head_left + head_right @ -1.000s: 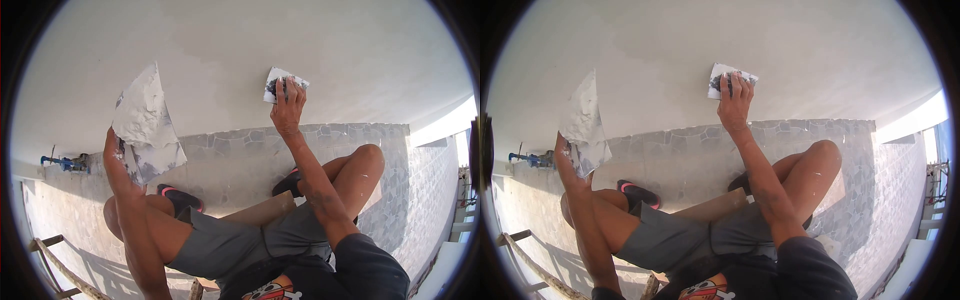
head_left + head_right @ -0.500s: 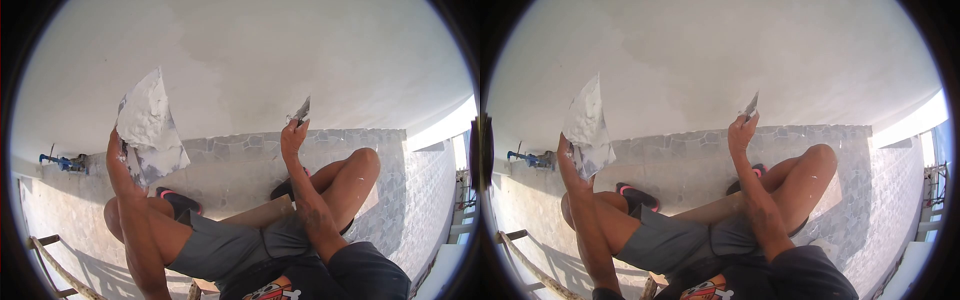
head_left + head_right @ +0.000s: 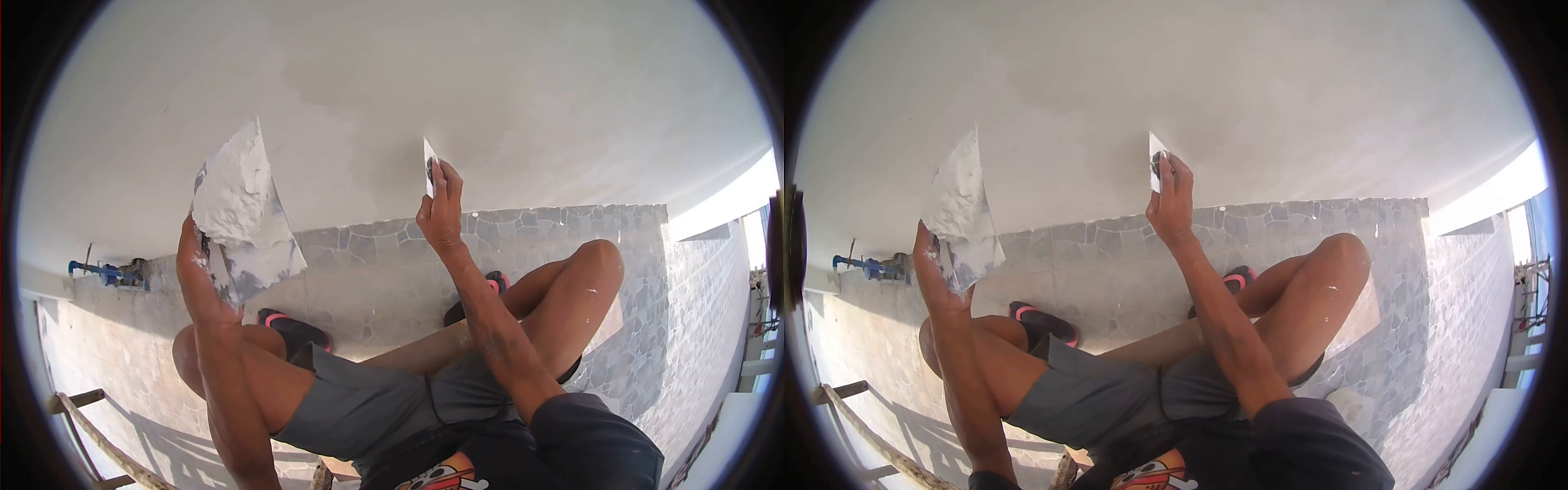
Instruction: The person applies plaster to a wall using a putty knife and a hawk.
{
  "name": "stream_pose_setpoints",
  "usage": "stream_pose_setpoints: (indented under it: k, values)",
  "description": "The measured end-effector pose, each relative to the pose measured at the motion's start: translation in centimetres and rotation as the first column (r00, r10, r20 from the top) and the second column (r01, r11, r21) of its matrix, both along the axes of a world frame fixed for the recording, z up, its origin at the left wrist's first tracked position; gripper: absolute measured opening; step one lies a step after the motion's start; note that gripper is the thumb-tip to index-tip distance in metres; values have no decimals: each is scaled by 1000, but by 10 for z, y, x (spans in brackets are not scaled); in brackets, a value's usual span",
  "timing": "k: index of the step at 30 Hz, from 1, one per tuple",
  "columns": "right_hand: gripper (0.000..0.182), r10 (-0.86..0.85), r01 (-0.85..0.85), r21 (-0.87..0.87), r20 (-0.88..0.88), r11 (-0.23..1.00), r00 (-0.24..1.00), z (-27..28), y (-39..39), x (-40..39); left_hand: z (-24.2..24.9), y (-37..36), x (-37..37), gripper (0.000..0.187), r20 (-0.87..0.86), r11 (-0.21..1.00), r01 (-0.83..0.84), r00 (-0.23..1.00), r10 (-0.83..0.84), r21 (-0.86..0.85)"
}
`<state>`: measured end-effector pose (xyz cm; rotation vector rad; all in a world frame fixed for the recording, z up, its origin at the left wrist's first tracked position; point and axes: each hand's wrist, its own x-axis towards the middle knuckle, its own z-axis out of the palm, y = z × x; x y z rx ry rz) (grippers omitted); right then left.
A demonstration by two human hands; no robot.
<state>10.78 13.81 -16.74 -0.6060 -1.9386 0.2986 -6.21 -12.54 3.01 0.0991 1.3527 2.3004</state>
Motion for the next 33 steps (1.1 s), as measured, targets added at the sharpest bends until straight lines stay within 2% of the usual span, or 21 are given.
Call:
stream_pose_setpoints:
  k: [2, 3, 4, 6, 9, 12, 13, 16, 18, 20, 22, 23, 27, 33]
  values:
    - [63, -37, 34, -48, -49, 998, 998, 12, -3, 14, -1, 1, -1, 41, -14, 1000, 2, 1000, -2, -2]
    - [53, -129, 115, -100, -143, 988, 981, 20, 2, 18, -2, -1, -1, 41, -21, 1000, -4, 1000, 3, -4]
    - [60, -204, 189, -115, -145, 975, 968, 22, 14, 26, -2, -2, 0, 40, -26, 1000, -15, 1000, 15, -19]
    - [59, -311, 283, -165, -188, 945, 932, 30, 39, 34, -1, -3, 0, 40, -36, 998, -31, 999, 29, -48]
    - [61, -340, 325, -114, -155, 939, 928, 46, 59, 30, 2, -4, 1, 40, -19, 998, -33, 999, 33, -50]
    - [66, -341, 344, 9, -112, 939, 933, 42, 44, 4, 2, -6, 1, 40, -72, 1000, -9, 997, 7, -29]
    - [70, -279, 284, 38, -110, 958, 954, 40, 36, 3, 2, -6, 0, 41, -70, 999, -6, 998, 3, -34]
    - [68, 17, -23, 75, 87, 997, 996, 47, 22, 23, 1, -5, 1, 43, -57, 999, 0, 998, -3, -45]
    - [71, -91, 98, 120, -61, 988, 994, 67, 26, 32, 5, -3, 5, 45, -35, 998, -5, 999, 3, -55]
    - [69, -217, 233, 121, -131, 965, 967, 95, 45, 46, 4, -4, 5, 45, -35, 997, -13, 999, 10, -70]
    - [66, -312, 326, 225, -96, 918, 945, 114, 72, 59, 2, -5, 2, 45, -52, 998, -2, 999, -1, -58]
    - [62, -308, 321, 241, -94, 916, 947, 115, 86, 62, -1, -8, 1, 44, -68, 999, 14, 998, -17, -40]
    - [59, -321, 325, 306, -64, 895, 945, 97, 90, 49, 1, -8, 1, 43, -98, 999, 24, 995, -26, -23]
    - [71, -225, 187, 278, 113, 942, 968, 15, 46, 21, 0, -6, -2, 43, -65, 1000, 14, 998, -16, -22]
